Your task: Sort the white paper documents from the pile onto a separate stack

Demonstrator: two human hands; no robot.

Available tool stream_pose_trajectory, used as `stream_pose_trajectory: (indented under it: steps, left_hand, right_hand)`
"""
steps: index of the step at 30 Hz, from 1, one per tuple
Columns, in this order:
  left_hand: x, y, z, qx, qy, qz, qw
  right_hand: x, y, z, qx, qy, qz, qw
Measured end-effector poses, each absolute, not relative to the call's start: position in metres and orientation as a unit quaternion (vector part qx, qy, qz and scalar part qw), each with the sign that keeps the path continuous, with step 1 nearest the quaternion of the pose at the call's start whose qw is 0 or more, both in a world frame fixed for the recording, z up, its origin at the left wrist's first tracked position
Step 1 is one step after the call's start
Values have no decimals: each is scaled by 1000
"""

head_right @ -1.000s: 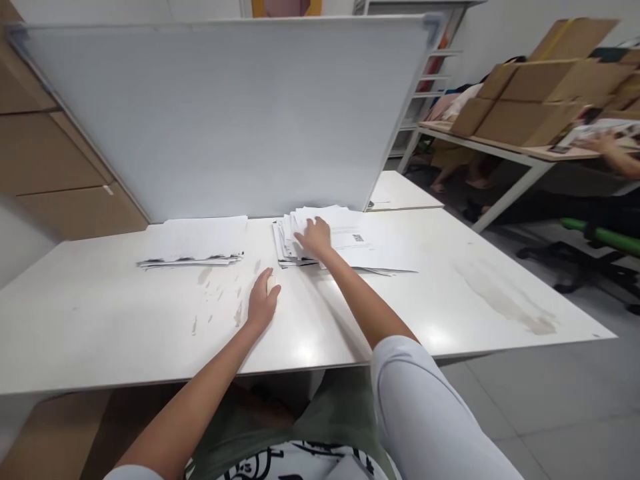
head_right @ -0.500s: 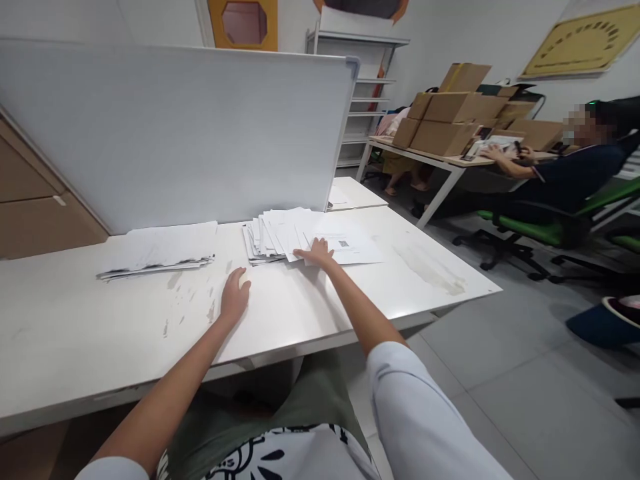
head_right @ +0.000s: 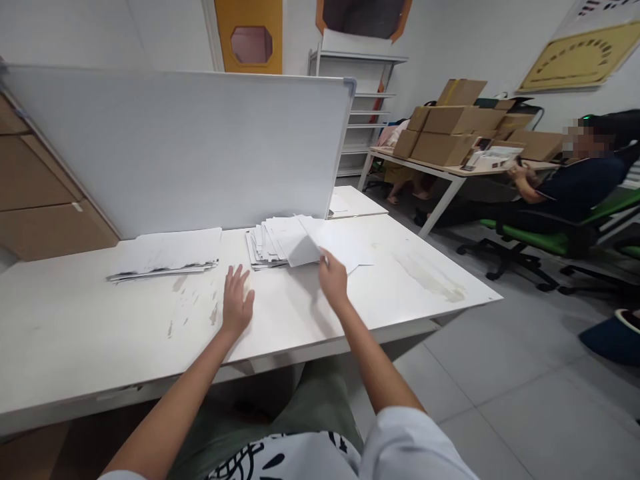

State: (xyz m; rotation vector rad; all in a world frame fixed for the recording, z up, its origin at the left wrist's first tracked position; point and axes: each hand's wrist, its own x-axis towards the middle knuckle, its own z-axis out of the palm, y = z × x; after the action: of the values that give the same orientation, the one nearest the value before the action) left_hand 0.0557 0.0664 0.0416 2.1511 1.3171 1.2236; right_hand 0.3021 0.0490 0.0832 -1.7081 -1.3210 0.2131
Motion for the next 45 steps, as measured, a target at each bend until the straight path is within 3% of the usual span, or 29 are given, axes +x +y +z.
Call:
stream_pose_trajectory:
  steps: [2, 7, 11, 14, 17, 20, 26, 30, 36, 41, 45]
  left_hand:
    - [72, 41, 46, 776, 374, 451, 235]
    - [121, -13, 56, 479, 337, 526, 616]
    - [128, -21, 60, 242, 398, 511, 722]
    - [121, -20, 56, 155, 409, 464, 770]
    - [116, -20, 51, 185, 420, 474, 751]
    - [111, -20, 50, 272, 424, 497, 707]
    - [65, -12, 67, 504, 535, 452, 506]
    - [35, -4, 78, 573, 521, 467, 428]
    - [32, 10, 53, 514, 544, 553, 366]
    - [38, 15, 29, 458, 554, 604, 345]
    - [42, 17, 29, 423, 569, 634, 309]
  right_hand:
    - [273, 8, 72, -625, -585, 58, 513]
    - [212, -55, 36, -528, -691, 132, 475]
    - [205, -64, 29, -523, -680, 282, 430]
    - [209, -66, 29, -492, -602, 443, 447]
    - [207, -70, 30, -396, -530, 545, 515]
    - [209, -69, 37, -336, -478, 548, 598]
    - [283, -43, 53, -467, -403, 318, 720]
    - [342, -19, 51, -530, -398, 214, 717]
    - [341, -11, 42, -506, -387, 320, 701]
    - [330, -10, 41, -503, -345, 297, 735]
    - [330, -8, 32, -506, -397, 298, 705]
